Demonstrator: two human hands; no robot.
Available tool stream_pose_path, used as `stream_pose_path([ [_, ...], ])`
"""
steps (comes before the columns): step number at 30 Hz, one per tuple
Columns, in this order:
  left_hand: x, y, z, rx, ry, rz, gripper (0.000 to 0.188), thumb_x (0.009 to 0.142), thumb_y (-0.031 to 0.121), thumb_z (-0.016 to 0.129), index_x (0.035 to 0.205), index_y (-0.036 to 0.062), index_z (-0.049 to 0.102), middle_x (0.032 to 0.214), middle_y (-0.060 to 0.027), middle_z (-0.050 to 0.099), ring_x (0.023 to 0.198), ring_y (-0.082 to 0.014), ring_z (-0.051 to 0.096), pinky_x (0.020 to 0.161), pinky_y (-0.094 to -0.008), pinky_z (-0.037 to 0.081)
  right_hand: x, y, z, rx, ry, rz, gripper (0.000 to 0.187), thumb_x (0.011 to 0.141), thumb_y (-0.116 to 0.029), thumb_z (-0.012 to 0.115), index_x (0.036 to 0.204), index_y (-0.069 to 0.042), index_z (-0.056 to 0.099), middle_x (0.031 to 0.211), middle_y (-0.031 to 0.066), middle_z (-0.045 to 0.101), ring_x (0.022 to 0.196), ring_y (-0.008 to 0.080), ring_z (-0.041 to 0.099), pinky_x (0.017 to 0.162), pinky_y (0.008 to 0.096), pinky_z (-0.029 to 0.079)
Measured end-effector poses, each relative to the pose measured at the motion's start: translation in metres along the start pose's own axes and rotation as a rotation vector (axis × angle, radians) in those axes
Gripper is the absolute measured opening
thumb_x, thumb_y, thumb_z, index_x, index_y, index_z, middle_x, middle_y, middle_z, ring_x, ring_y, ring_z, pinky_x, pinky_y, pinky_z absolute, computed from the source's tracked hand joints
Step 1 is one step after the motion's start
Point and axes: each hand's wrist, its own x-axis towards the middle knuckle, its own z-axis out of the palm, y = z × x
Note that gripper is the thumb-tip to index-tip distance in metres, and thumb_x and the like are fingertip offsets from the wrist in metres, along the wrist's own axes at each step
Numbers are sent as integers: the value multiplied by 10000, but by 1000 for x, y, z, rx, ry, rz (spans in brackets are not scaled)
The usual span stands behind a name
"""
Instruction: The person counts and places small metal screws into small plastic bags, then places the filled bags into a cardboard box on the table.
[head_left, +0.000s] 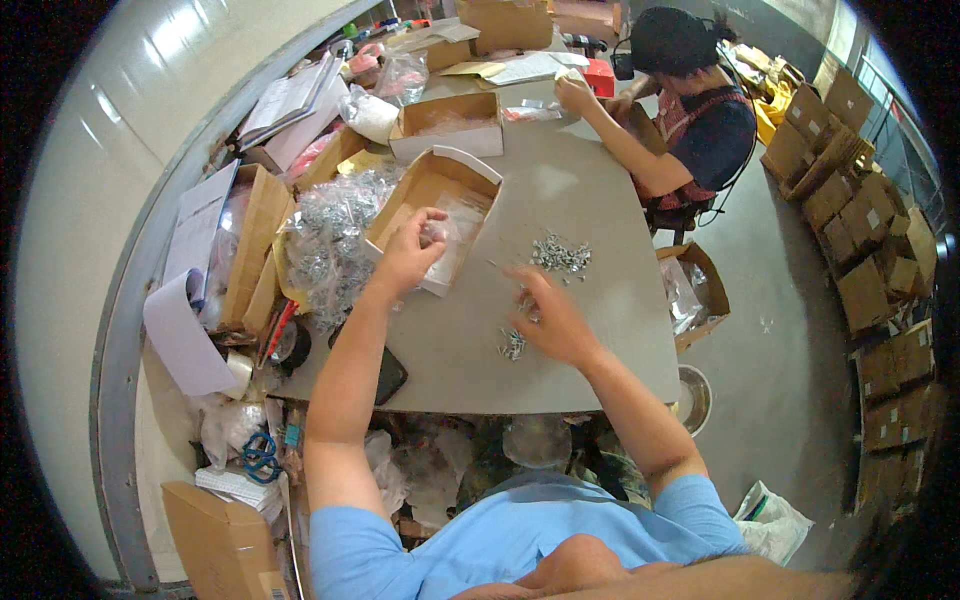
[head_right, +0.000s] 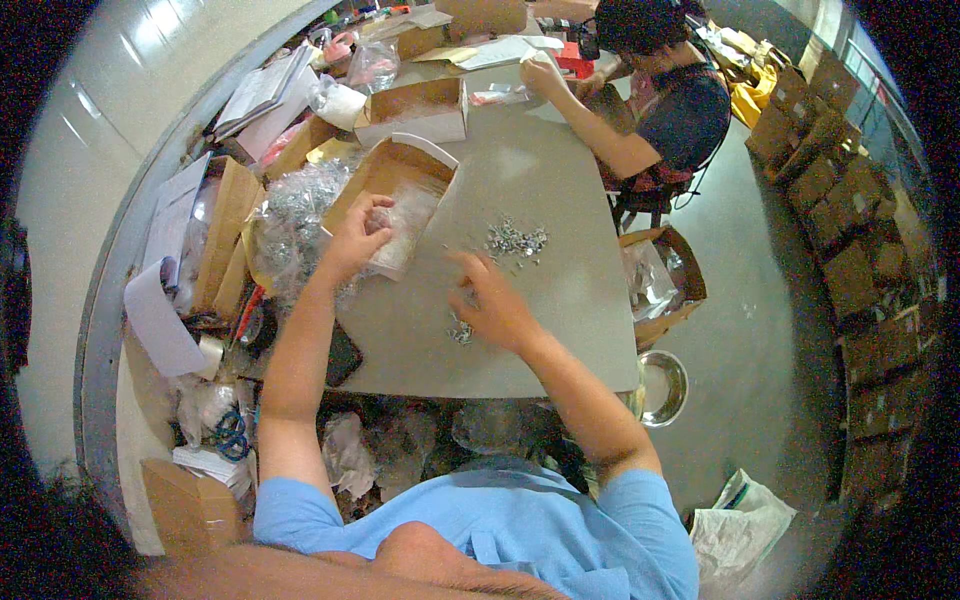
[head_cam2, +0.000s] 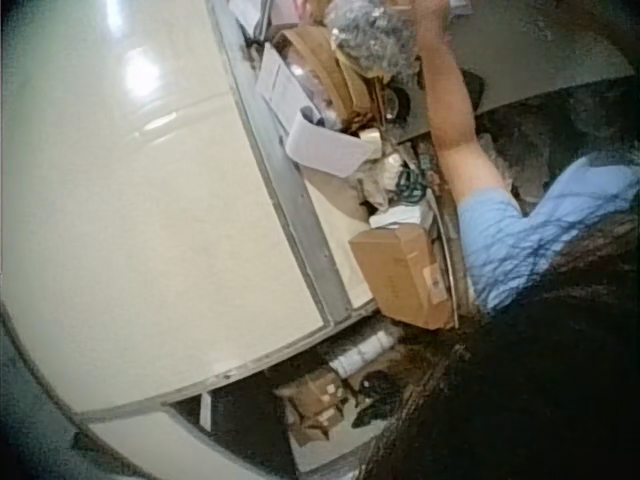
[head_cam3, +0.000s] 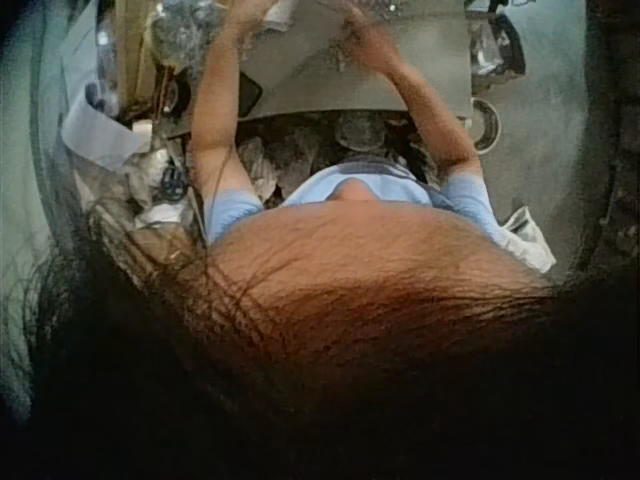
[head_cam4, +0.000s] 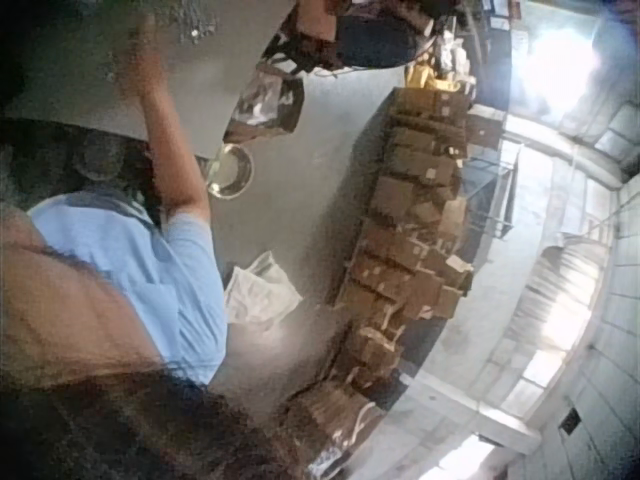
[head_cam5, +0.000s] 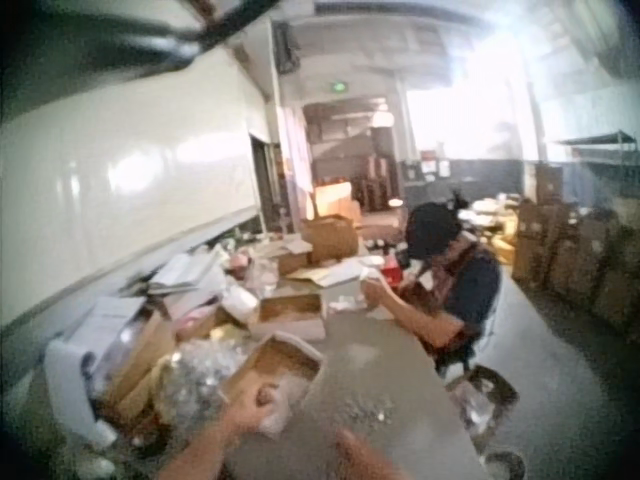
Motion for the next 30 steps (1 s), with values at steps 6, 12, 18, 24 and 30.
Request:
stream_pose_path([
  [6, -31, 3, -8, -307, -30, -77, 337, 842, 47, 624, 1148, 20, 486, 861, -50, 632, 764, -125, 614, 626, -259, 476, 92, -12, 37, 439, -130, 15, 471, 779, -34, 692, 1211, -33, 504, 1047, 114, 595, 887, 164, 589, 725, 304, 497],
  [12, -51, -10, -37, -370, 251, -114, 164, 871, 52, 601, 993, 25, 495, 885, -72, 648, 751, -135, 641, 579, -244, 479, 127, 19, 61, 280, -93, -18, 308, 769, -65, 717, 1038, 23, 595, 878, 95, 622, 813, 148, 594, 700, 294, 486],
  [18, -83, -6, -22, -402, 176, -142, 291, 835, 54, 655, 1075, 40, 491, 879, -52, 629, 732, -99, 596, 593, -239, 472, 127, 12, 76, -300, 399, -316, 327, 768, -146, 741, 1023, -2, 596, 880, 119, 625, 802, 171, 593, 705, 313, 487],
  [24, -110, -5, 6, -712, 11, -223, 357, 855, 130, 681, 1126, 29, 472, 840, -43, 618, 756, -108, 606, 624, -233, 482, 57, -19, 66, 471, -284, 143, 241, 796, -84, 711, 991, -23, 582, 845, 41, 607, 768, 90, 571, 680, 249, 475],
  [30, -160, -3, 55, -1012, 33, -305, 394, 893, 211, 646, 1192, 20, 476, 1008, -50, 617, 887, -125, 601, 757, -258, 486, -21, -7, 58, 444, -99, 311, 223, 819, -20, 665, 1009, -24, 547, 808, 3, 569, 734, 66, 552, 653, 223, 475],
])
